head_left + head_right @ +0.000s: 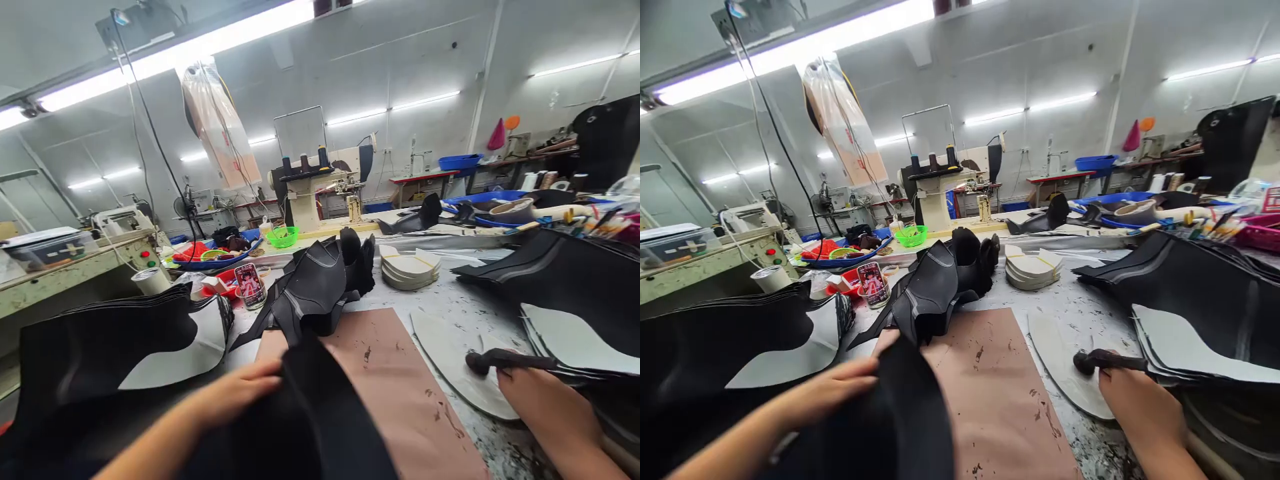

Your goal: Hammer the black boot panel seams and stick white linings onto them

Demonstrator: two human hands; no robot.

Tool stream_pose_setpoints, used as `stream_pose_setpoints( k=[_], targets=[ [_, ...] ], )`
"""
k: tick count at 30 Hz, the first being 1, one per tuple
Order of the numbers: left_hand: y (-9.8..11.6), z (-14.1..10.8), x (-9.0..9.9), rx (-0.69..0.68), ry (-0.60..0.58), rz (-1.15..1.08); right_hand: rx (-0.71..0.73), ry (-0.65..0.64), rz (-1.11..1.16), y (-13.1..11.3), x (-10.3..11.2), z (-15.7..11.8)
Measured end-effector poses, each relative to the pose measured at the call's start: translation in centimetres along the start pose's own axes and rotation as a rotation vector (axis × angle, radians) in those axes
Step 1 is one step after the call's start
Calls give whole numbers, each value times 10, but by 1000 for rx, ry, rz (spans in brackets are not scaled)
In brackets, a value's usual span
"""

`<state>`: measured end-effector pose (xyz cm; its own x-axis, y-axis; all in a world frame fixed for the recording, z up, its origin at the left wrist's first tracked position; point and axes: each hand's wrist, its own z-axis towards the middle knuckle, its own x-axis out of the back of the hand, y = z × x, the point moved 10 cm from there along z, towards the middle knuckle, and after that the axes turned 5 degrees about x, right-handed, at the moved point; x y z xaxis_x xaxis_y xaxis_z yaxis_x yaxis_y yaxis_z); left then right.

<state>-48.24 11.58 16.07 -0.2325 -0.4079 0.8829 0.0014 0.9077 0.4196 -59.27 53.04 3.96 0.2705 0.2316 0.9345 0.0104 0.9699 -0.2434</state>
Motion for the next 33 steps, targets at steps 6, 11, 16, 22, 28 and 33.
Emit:
stream_pose_setpoints(
  k=[6, 11, 16, 22, 28, 33],
  targets=[
    [95, 99, -134, -194, -87, 166, 74, 128, -26, -35, 44, -10],
    [115, 102, -162, -552, 38, 304, 405, -128, 214, -95, 54, -27],
    [122, 99, -168, -668, 62, 445, 493, -555, 54, -119, 38, -49],
    [147, 130, -156, -647, -110, 377, 337, -481, -115, -114, 35, -9],
    [129, 149, -145, -718, 120, 27, 349, -534, -211, -112, 12, -3],
    [140, 128, -140, -932, 233, 5, 371, -519, -207, -109, 14, 1]
  ],
)
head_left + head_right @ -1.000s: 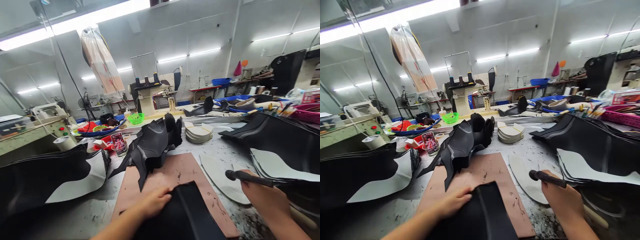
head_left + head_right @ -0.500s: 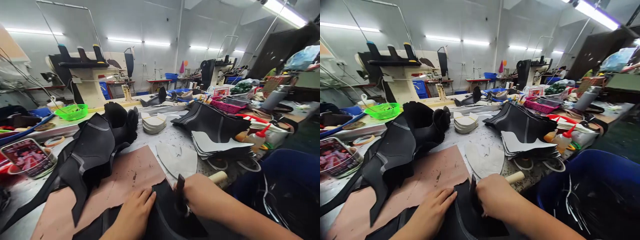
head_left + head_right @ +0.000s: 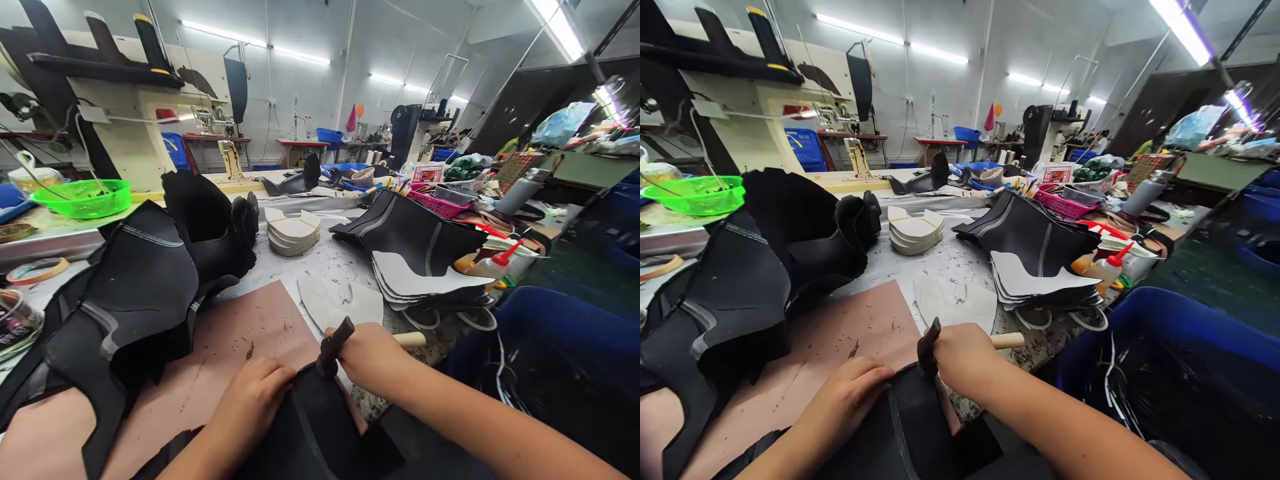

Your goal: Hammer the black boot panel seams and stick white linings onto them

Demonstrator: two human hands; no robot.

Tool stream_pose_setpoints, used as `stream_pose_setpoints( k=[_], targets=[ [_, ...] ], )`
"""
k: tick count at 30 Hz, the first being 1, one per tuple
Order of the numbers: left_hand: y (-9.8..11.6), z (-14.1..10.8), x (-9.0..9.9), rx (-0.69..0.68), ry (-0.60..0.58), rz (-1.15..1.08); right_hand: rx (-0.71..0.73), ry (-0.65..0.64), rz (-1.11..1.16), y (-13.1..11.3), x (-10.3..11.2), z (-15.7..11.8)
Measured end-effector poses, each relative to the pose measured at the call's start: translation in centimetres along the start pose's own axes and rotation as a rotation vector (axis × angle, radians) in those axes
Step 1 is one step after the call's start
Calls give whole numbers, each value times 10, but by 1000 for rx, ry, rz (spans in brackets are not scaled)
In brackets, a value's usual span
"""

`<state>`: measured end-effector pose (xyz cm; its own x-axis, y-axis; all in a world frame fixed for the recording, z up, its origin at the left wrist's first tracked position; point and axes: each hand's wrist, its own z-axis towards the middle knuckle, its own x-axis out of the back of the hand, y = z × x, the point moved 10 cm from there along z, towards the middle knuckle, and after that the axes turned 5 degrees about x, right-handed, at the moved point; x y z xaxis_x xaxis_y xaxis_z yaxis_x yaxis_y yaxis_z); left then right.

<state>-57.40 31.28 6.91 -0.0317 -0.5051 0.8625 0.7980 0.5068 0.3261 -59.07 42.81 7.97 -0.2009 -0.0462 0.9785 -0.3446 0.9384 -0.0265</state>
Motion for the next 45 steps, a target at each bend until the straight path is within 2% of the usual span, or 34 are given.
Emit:
stream_pose_setpoints(
  k=[3, 5, 9, 12, 16, 25, 28, 31, 33, 39, 43, 45],
  targets=[
    [14, 0, 7, -104, 66, 114, -13, 42, 1, 2, 9, 5],
    [18, -1, 4, -136, 41, 146, -22, 56, -3, 1, 14, 10],
    [21, -1, -3, -155, -39, 173, 19, -5, -21, -5, 10, 18],
    [23, -2, -7, -164, -83, 196, -9, 46, -23, -4, 14, 22],
    [27, -1, -7, -183, -87, 220, 46, -13, 7, -13, 6, 25],
    [21, 0, -5, -123, -60, 170, 36, 40, 22, -17, 6, 26],
    [6, 1, 1, -2, -21, 75, 49, 43, 22, -20, 3, 26],
    [-9, 1, 1, 115, -52, -83, 49, -4, 20, -20, -4, 28],
    [-9, 1, 2, 98, -53, -106, 52, -5, 13, -20, -2, 28],
    [6, 0, 13, -40, 63, 40, 22, 84, 39, -19, 12, 23],
    [6, 0, 13, -37, 34, 58, 73, -8, 32, -27, 4, 22],
    [3, -1, 12, -19, -2, 45, 72, 46, 28, -28, 8, 23]
  ],
)
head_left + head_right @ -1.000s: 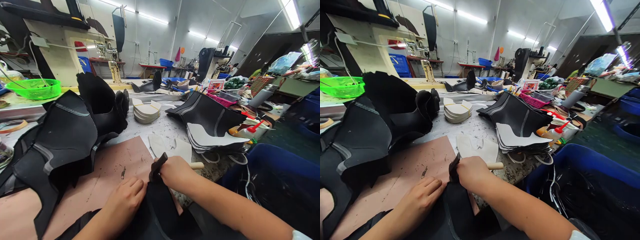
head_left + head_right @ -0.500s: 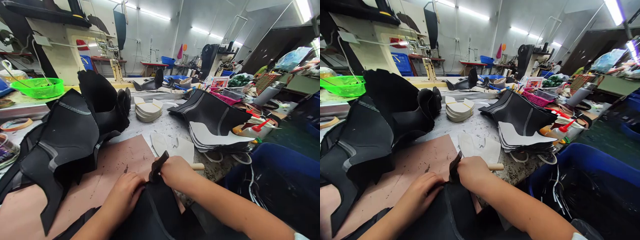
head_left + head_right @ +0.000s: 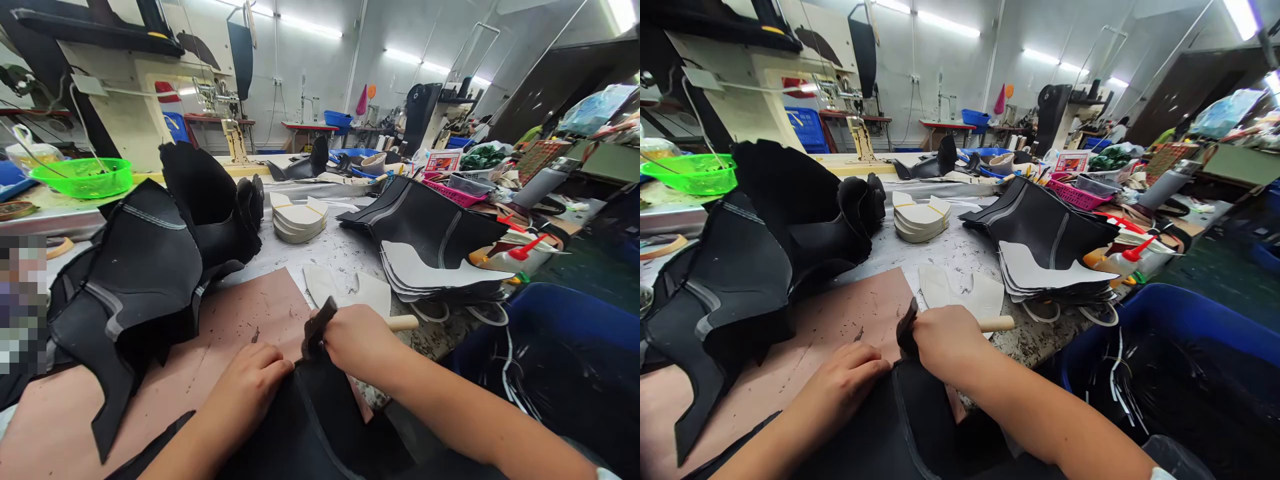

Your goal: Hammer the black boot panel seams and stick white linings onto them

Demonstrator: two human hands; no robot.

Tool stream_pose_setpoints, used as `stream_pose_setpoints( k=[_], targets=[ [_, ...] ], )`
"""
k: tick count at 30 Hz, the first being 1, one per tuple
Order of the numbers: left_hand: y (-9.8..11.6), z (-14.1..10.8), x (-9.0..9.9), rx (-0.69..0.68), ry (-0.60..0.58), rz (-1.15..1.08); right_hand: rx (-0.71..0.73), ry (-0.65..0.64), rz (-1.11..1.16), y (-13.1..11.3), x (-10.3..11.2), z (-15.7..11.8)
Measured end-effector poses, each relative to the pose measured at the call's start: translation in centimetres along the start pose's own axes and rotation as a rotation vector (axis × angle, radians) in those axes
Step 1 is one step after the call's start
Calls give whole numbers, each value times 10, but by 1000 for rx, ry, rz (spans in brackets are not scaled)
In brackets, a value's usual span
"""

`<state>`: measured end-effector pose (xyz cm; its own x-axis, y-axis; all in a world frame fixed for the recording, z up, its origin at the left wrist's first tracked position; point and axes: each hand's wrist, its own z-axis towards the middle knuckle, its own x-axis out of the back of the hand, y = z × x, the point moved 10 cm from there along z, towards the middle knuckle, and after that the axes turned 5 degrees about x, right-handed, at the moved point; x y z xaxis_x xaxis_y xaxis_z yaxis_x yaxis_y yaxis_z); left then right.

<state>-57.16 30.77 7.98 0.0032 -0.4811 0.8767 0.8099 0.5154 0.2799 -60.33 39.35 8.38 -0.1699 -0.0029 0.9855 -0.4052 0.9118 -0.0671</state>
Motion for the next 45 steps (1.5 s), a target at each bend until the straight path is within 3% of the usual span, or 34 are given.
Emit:
stream_pose_setpoints(
  k=[2, 6, 10, 14, 18, 20, 22, 26, 30, 33, 36, 40, 42, 45],
  targets=[
    [-4, -1, -2, 23, -35, -21, 9, 35, 6, -3, 2, 1],
    [-6, -2, -5, 40, -63, -25, 33, -35, 23, -9, -6, 0],
    [-5, -4, -4, 37, -75, 23, -4, 18, 32, -8, 4, -3],
    [-6, -7, -6, 59, -156, 11, 45, -58, 31, -15, 1, 0],
    [-3, -10, -5, 57, -189, 44, 21, 45, -7, -16, 12, 3],
    [4, -14, -4, 23, -198, 81, 76, 8, 14, -24, 7, 4],
    [12, -19, -2, -30, -193, 115, 115, -43, 13, -30, 1, 5],
    [25, -31, 4, -103, -154, 177, 74, 65, -20, -26, 12, 6],
    [30, -39, 5, -123, -94, 174, 182, -19, 10, -42, 4, 6],
    [29, -41, 7, -111, -50, 157, 127, 71, -18, -44, 11, 5],
    [13, -46, 17, -30, -83, 117, 155, 94, 45, -50, 4, 5],
    [-40, -74, 51, 216, -90, 96, 242, -93, -4, -49, -7, 0],
    [-57, -95, 61, 289, -80, 89, 223, -164, -102, -39, 3, -3],
    [-65, -119, 61, 353, -59, 24, 203, -192, -215, -38, 30, -2]
  ],
)
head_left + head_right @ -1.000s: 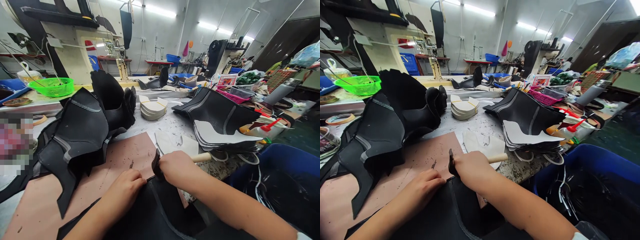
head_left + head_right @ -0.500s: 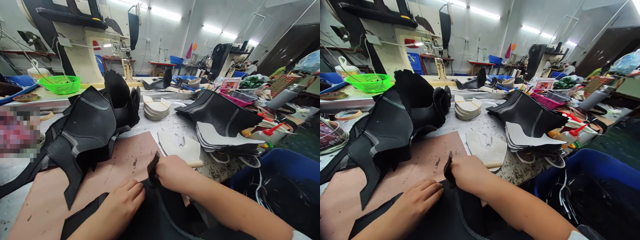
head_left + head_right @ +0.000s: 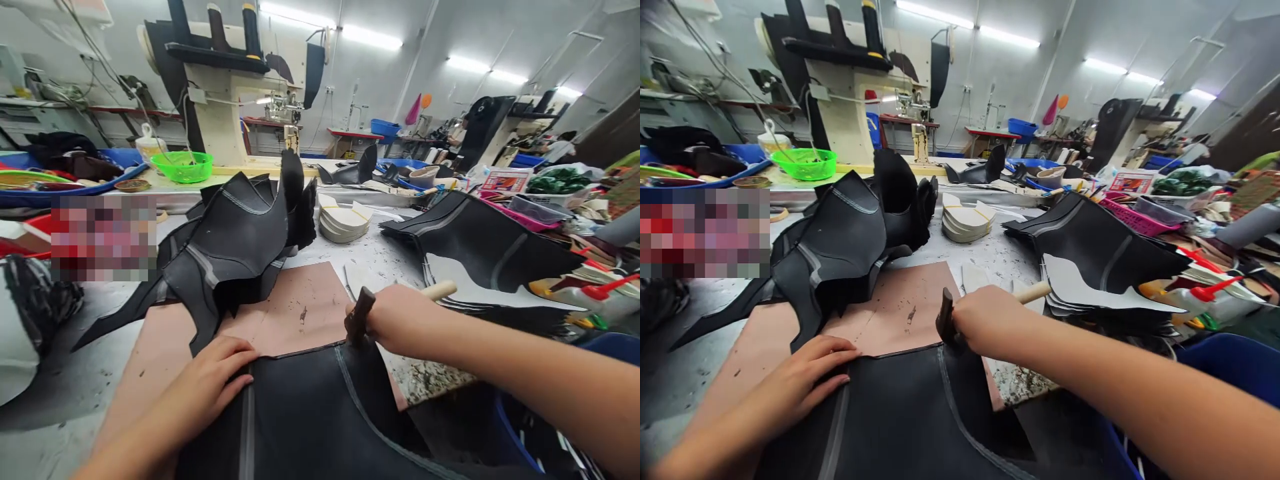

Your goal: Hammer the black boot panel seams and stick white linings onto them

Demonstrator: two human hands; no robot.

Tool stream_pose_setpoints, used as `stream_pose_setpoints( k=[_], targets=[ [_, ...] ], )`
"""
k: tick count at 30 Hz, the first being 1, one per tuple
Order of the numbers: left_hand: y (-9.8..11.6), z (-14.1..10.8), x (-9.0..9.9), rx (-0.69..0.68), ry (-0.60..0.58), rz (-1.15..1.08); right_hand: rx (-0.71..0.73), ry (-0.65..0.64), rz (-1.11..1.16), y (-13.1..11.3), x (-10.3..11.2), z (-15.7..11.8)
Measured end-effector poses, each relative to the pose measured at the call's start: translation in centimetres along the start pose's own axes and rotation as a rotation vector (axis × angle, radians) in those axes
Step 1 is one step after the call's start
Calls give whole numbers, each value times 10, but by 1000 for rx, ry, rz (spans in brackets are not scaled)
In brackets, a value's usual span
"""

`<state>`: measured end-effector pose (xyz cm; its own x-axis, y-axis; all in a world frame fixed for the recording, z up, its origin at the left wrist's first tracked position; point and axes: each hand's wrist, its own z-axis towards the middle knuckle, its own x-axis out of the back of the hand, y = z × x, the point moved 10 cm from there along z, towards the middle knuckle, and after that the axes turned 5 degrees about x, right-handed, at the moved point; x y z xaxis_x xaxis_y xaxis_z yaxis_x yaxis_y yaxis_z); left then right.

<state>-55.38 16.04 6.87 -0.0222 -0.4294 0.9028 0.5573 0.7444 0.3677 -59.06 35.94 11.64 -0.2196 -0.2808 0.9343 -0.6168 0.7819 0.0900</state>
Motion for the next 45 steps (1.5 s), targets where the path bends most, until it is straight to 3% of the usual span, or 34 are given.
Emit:
stream_pose_setpoints(
  k=[3, 5, 8, 10, 15, 19, 22, 24, 27, 32, 45],
  targets=[
    [-5, -6, -7, 98, 1, -142, 7, 105, 18, -17, 25, 12],
    [-7, -3, -10, 159, -22, -223, 31, 204, 118, -37, 28, 27],
    [-11, 2, -11, 217, -94, -264, 57, 161, 224, -64, 0, 53],
    [-10, 3, -11, 177, -150, -261, 26, 102, 226, -71, -19, 62],
    [4, -5, -3, -86, -44, -194, -37, 105, 218, -72, -20, 58],
    [14, -14, -1, -226, 51, -117, -70, 122, 288, -72, -10, 59],
    [24, -16, 1, -291, 47, -64, -116, 110, 326, -73, -14, 63],
    [28, -16, 4, -289, 30, -41, -79, 60, 310, -78, -20, 67],
    [29, -14, 4, -262, -7, -22, -76, 84, 289, -78, -18, 69],
    [29, -14, 8, -268, 83, 9, -98, -6, 306, -79, -25, 71],
    [19, -16, -5, -215, 57, 22, -9, 99, 343, -89, -16, 72]
  ],
)
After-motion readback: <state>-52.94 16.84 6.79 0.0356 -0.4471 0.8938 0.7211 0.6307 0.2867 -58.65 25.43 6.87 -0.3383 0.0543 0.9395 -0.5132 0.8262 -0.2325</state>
